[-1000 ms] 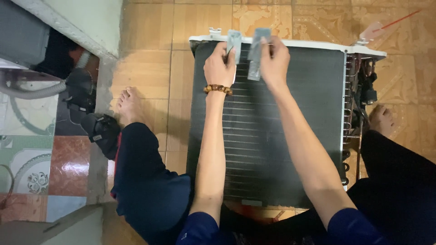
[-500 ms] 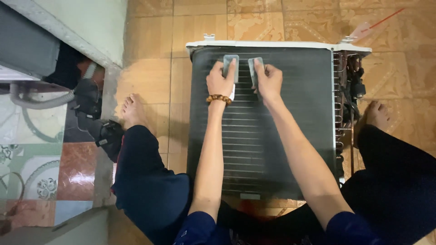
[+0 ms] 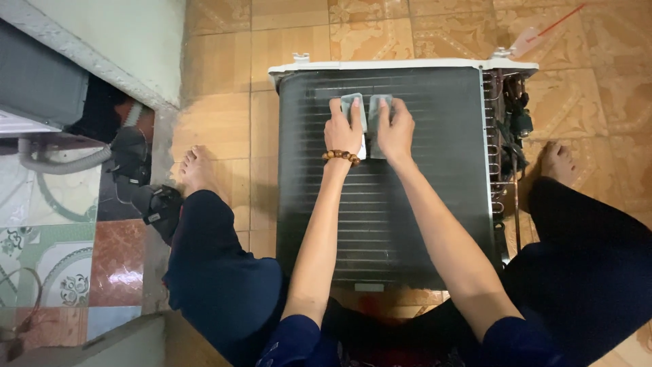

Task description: Straightening the metal fins of an evaporator unit using small flat tools to restore airflow efficiency.

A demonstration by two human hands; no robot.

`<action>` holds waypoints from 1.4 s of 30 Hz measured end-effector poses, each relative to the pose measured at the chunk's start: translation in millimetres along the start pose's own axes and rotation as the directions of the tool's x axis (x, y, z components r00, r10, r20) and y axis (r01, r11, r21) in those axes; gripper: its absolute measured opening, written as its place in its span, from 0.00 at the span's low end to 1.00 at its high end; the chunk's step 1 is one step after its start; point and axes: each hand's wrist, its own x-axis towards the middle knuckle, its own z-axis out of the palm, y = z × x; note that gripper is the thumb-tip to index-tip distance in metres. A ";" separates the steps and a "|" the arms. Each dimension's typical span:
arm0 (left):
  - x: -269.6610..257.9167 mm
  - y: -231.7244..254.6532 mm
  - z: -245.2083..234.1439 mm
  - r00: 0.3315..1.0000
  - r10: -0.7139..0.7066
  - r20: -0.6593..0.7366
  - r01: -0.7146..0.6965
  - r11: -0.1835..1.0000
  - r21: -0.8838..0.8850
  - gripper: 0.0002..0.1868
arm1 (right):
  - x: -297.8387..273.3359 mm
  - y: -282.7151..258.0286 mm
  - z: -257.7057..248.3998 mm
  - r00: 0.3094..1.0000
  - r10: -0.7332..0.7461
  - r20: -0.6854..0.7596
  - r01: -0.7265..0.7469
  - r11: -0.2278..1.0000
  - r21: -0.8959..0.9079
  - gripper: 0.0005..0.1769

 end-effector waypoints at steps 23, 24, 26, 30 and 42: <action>11.5 19.2 -38.3 0.894 -0.002 0.449 0.433 0.266 -0.861 0.31 | 15.7 16.6 -83.8 0.897 0.339 0.282 -0.436 0.584 0.685 0.35; 12.3 18.3 -43.2 0.875 0.132 0.466 0.462 0.059 -0.885 0.38 | 15.4 11.5 -89.4 0.914 0.290 0.285 -0.403 0.553 0.729 0.26; 12.4 28.7 -58.8 0.867 0.201 0.455 0.446 0.090 -0.890 0.40 | 17.6 31.8 -100.2 0.937 0.185 0.296 -0.349 0.534 0.770 0.29; 14.3 33.8 -62.4 0.945 -0.053 0.322 0.318 0.370 -0.873 0.24 | 18.5 16.6 -109.0 0.996 0.086 -0.007 -0.068 0.836 0.544 0.16; 7.8 46.2 -58.9 0.876 -0.209 0.435 0.398 0.823 -0.407 0.21 | -0.7 8.4 -114.0 0.977 0.195 0.084 -0.212 0.923 0.322 0.26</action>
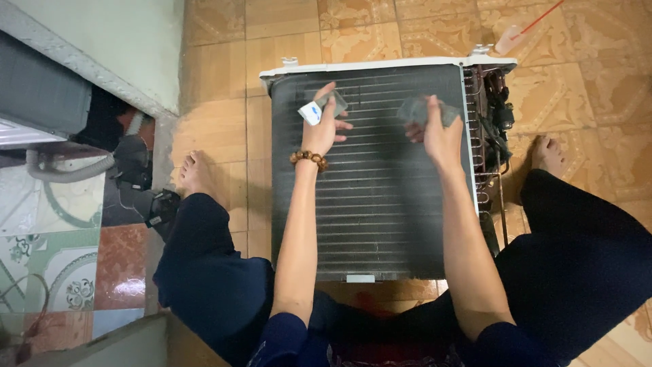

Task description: Straightening the metal fins of an evaporator unit using small flat tools to restore airflow efficiency.

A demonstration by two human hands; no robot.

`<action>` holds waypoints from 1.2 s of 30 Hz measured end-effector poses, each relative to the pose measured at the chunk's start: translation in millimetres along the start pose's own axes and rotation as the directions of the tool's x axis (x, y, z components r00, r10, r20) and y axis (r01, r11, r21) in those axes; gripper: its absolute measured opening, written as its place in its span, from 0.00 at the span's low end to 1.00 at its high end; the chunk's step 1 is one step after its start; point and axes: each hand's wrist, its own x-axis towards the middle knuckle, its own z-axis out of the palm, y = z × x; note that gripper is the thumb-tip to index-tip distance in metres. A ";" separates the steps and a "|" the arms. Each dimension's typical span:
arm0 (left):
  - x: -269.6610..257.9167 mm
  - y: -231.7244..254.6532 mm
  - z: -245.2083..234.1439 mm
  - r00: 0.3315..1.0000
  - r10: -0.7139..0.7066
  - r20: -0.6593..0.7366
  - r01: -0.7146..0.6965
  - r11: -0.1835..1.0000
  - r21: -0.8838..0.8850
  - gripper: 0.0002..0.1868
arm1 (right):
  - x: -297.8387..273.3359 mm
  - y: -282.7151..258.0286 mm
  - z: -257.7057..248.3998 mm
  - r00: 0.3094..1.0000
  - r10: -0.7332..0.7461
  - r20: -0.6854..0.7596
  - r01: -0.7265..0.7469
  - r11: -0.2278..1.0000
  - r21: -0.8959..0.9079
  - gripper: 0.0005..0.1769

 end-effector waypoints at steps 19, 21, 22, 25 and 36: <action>-12.9 -8.4 4.6 0.930 -0.348 0.123 0.211 0.775 0.595 0.47 | -4.8 2.4 9.6 0.977 0.081 0.200 0.034 0.857 -0.515 0.19; -12.7 -13.2 3.3 0.950 -0.302 0.077 0.189 0.753 0.630 0.47 | -3.7 10.2 11.5 0.986 0.062 0.154 0.023 0.868 -0.497 0.17; -8.3 -18.9 5.0 0.950 -0.302 0.077 0.188 0.753 0.631 0.47 | -4.0 8.4 13.4 0.986 0.061 0.153 0.023 0.868 -0.496 0.17; 5.2 -35.3 8.0 0.978 -0.196 0.067 0.120 0.799 0.590 0.41 | -4.7 8.2 19.4 0.992 0.022 0.127 0.033 0.910 -0.413 0.15; 5.9 -45.2 21.6 0.979 -0.057 0.195 0.120 0.938 -0.326 0.33 | 5.7 46.9 38.6 0.986 0.139 0.091 -0.159 0.952 0.263 0.35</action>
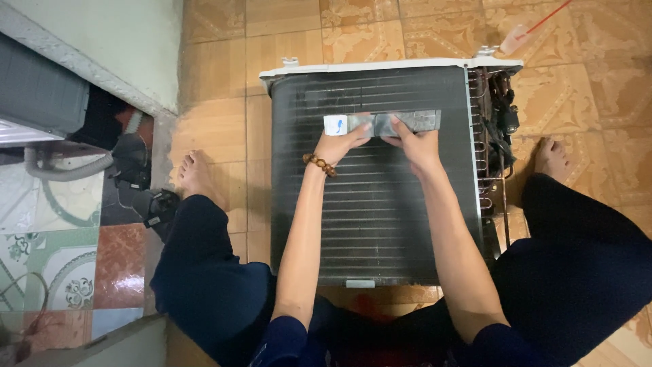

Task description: Straightening the metal fins of an evaporator unit using small flat tools to restore airflow efficiency.

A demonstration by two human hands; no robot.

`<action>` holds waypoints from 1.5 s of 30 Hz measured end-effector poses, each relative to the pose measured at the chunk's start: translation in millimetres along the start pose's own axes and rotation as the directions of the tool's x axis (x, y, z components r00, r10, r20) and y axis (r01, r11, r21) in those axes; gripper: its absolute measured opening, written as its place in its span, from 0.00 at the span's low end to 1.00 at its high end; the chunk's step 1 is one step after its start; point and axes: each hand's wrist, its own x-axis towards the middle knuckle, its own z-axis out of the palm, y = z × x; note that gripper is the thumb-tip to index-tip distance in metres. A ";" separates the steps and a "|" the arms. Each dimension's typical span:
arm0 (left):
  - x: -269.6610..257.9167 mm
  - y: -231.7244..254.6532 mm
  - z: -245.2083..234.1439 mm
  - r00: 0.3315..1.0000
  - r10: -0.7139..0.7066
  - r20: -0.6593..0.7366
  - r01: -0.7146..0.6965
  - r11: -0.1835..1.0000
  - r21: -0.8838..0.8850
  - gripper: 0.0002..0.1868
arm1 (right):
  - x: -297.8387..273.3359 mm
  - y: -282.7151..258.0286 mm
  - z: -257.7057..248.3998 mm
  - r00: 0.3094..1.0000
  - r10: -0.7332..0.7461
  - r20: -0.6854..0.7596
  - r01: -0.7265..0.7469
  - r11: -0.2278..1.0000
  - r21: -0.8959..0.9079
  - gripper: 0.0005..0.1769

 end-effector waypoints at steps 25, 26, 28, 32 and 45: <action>52.0 13.9 -107.3 0.889 0.140 -0.435 -0.076 0.984 0.162 0.38 | 71.9 49.7 60.0 1.000 0.021 -0.008 -0.021 0.999 -0.042 0.50; 55.9 13.1 -106.1 0.879 0.128 -0.459 -0.058 0.985 0.163 0.39 | 82.8 58.9 64.2 1.000 0.014 -0.007 -0.015 0.998 -0.057 0.49; 56.7 22.5 -97.0 0.870 0.114 -0.480 -0.038 0.986 0.165 0.41 | 94.3 62.0 71.6 1.000 0.008 -0.009 -0.009 0.997 -0.072 0.48; 54.7 39.4 -73.7 0.887 0.123 -0.445 -0.031 0.978 0.207 0.35 | 92.6 47.6 78.0 1.000 0.011 -0.025 -0.015 0.985 -0.171 0.47; 80.1 20.6 -68.0 0.894 0.242 -0.376 -0.072 0.908 0.412 0.19 | 72.9 3.4 92.6 1.000 0.001 0.026 0.004 0.988 -0.157 0.19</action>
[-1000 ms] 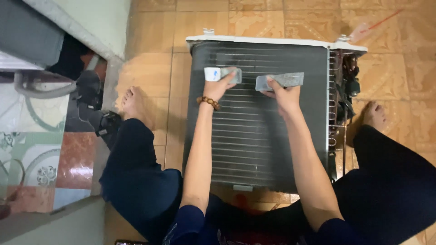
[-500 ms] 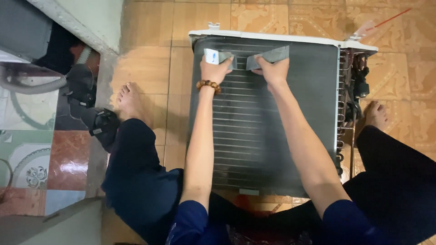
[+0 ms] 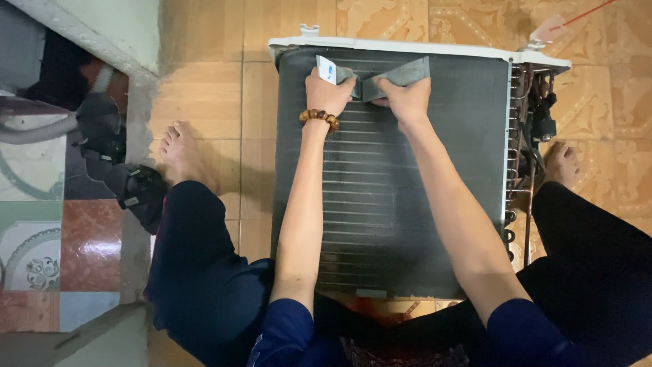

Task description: Straightening the metal fins of an evaporator unit using small flat tools to restore airflow efficiency.

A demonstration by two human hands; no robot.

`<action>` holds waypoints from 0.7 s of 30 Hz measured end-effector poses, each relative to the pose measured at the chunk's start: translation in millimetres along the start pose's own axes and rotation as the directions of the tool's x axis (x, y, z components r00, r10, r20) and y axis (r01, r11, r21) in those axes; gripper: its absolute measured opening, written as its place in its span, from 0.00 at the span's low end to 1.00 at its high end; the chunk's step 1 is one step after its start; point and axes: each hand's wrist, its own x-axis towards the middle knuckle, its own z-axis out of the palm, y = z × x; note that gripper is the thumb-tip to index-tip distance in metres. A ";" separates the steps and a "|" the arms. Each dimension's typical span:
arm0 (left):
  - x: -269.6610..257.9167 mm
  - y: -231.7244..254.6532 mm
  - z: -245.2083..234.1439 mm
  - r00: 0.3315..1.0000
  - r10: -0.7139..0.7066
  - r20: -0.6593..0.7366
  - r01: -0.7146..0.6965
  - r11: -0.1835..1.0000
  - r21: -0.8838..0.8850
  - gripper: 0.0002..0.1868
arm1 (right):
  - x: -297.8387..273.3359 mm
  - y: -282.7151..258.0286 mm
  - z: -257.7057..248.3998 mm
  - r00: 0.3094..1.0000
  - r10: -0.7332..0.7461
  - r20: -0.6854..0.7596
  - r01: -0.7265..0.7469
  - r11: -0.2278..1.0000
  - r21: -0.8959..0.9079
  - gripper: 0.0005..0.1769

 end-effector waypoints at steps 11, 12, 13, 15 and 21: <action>9.7 -4.8 6.8 0.968 0.248 -0.039 -0.223 0.920 0.321 0.13 | 1.1 -0.9 3.8 1.000 -0.012 -0.014 0.010 0.993 -0.114 0.14; 8.8 -2.3 6.8 0.969 0.246 -0.039 -0.220 0.919 0.326 0.12 | 2.4 0.0 3.2 1.000 -0.028 -0.004 0.027 0.992 -0.121 0.13; 9.8 -3.0 7.8 0.969 0.245 -0.037 -0.220 0.920 0.325 0.12 | 2.7 -0.7 2.8 1.000 -0.027 -0.007 0.026 0.992 -0.121 0.13; 11.5 -4.6 9.0 0.965 0.263 -0.022 -0.234 0.891 0.389 0.12 | 2.9 -1.8 2.6 0.999 -0.034 0.004 0.034 0.983 -0.183 0.13; 13.7 -5.8 10.2 0.962 0.272 -0.026 -0.239 0.886 0.397 0.14 | -2.8 -13.5 8.4 0.999 -0.037 -0.015 0.031 0.959 -0.283 0.07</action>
